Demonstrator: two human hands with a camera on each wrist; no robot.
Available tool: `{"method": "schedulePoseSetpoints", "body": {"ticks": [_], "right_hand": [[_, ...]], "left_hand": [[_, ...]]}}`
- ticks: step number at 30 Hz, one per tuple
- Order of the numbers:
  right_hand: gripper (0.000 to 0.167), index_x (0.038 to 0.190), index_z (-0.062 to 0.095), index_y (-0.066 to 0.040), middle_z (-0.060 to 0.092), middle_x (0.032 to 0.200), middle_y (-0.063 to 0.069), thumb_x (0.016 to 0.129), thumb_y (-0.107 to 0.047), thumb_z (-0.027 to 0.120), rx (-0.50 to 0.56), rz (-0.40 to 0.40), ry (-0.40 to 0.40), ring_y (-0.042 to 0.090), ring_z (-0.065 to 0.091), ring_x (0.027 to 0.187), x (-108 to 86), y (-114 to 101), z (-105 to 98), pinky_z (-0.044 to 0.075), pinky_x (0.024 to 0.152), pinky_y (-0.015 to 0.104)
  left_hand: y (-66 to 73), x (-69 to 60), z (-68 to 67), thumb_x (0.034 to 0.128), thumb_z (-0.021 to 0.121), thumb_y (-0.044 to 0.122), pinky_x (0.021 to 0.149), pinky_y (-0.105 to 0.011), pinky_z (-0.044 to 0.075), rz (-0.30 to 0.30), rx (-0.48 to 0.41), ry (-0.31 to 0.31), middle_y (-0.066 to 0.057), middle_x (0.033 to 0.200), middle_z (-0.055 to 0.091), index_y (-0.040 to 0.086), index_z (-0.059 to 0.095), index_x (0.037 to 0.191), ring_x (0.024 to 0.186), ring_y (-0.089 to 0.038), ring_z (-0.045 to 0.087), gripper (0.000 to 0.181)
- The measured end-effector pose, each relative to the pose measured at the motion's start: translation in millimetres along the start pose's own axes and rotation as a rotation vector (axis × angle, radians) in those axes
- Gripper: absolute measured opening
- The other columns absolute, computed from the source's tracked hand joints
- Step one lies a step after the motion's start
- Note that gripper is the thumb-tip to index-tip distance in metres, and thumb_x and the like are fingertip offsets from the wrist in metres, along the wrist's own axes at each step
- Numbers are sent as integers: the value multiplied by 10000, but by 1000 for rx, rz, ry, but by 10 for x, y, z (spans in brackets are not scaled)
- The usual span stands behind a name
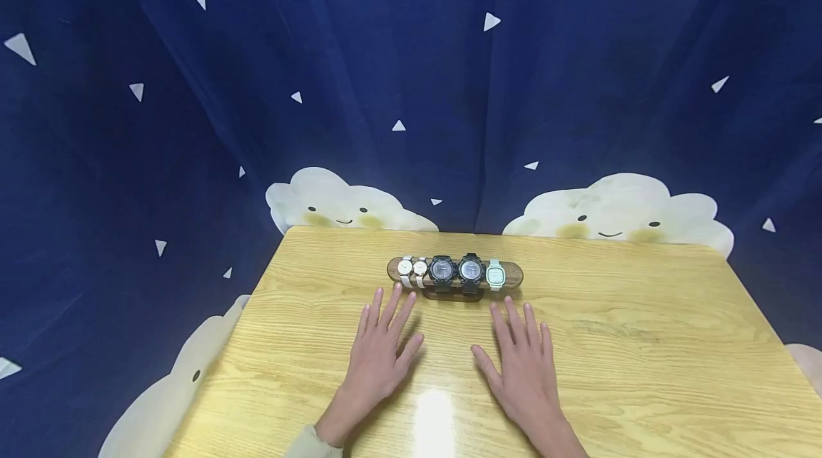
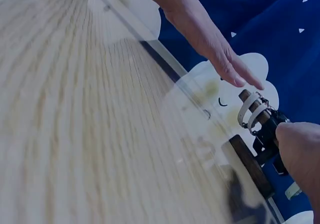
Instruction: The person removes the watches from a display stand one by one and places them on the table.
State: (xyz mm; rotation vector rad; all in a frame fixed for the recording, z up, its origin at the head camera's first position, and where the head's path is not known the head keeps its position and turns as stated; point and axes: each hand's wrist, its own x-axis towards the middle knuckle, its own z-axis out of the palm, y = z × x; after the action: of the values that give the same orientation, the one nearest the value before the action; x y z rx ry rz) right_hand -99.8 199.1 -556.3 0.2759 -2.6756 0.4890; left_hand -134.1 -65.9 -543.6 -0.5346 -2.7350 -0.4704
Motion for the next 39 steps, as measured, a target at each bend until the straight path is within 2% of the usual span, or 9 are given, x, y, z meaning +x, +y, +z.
{"method": "schedulePoseSetpoints", "body": {"ticks": [5,9,13,16,19,21,26,32,39], "right_hand": [[776,1601,392,-103,370,1620,219,976,-467,673,77,-14,64,489,294,1469,90,115,20,244,1152,707],[711,1529,477,-47,495,1474,249,944,-369,721,155,-37,135,490,403,1330,171,223,56,312,1050,690],[634,1445,553,-4,584,1291,246,907,-285,736,200,-65,215,461,482,1163,272,352,106,361,940,598],[598,1395,587,13,608,1162,228,881,-249,745,225,-87,266,401,494,1022,364,449,140,349,823,471],[592,1366,601,31,586,1034,213,863,-240,754,252,-110,296,332,450,893,462,538,164,296,751,395],[606,1361,598,53,566,986,219,862,-256,753,269,-123,309,321,423,859,522,599,174,286,744,386],[653,1370,586,94,541,1006,245,840,-216,809,287,-118,330,350,405,879,633,714,160,280,745,375],[702,1364,601,88,534,1036,243,762,-122,895,307,-118,325,377,415,930,707,785,134,298,776,404],[684,1336,631,83,546,998,229,738,-99,911,334,-143,306,336,414,925,750,825,156,304,793,400]], "left_hand": [[-54,72,-4,1064,553,432,1289,-577,161,-5,-60,35,-93,1737,194,198,283,1661,1599,-380,112,695],[-118,146,15,1053,593,389,1277,-565,232,-6,-120,112,-150,1715,241,97,317,1638,1585,-378,189,710],[-206,245,37,1029,654,325,1237,-526,353,-24,-153,188,-198,1648,363,16,359,1599,1521,-364,354,713],[-279,329,58,1012,689,300,1163,-471,450,-57,-153,213,-195,1554,479,10,410,1569,1427,-333,464,687],[-344,415,66,1014,688,307,1062,-438,484,-89,-154,208,-175,1477,542,22,450,1546,1348,-314,506,649],[-381,473,71,1022,677,315,1055,-450,473,-101,-170,197,-176,1472,545,19,460,1539,1344,-321,501,634],[-469,605,80,1047,636,308,1148,-505,429,-112,-253,155,-172,1517,517,22,450,1551,1409,-333,467,609],[-552,712,113,1033,646,284,1206,-531,396,-66,-349,140,-172,1541,514,22,461,1545,1440,-335,469,604],[-624,845,94,1002,670,209,1244,-460,356,-9,-467,47,-206,1564,486,-7,437,1550,1461,-340,456,634]]}}
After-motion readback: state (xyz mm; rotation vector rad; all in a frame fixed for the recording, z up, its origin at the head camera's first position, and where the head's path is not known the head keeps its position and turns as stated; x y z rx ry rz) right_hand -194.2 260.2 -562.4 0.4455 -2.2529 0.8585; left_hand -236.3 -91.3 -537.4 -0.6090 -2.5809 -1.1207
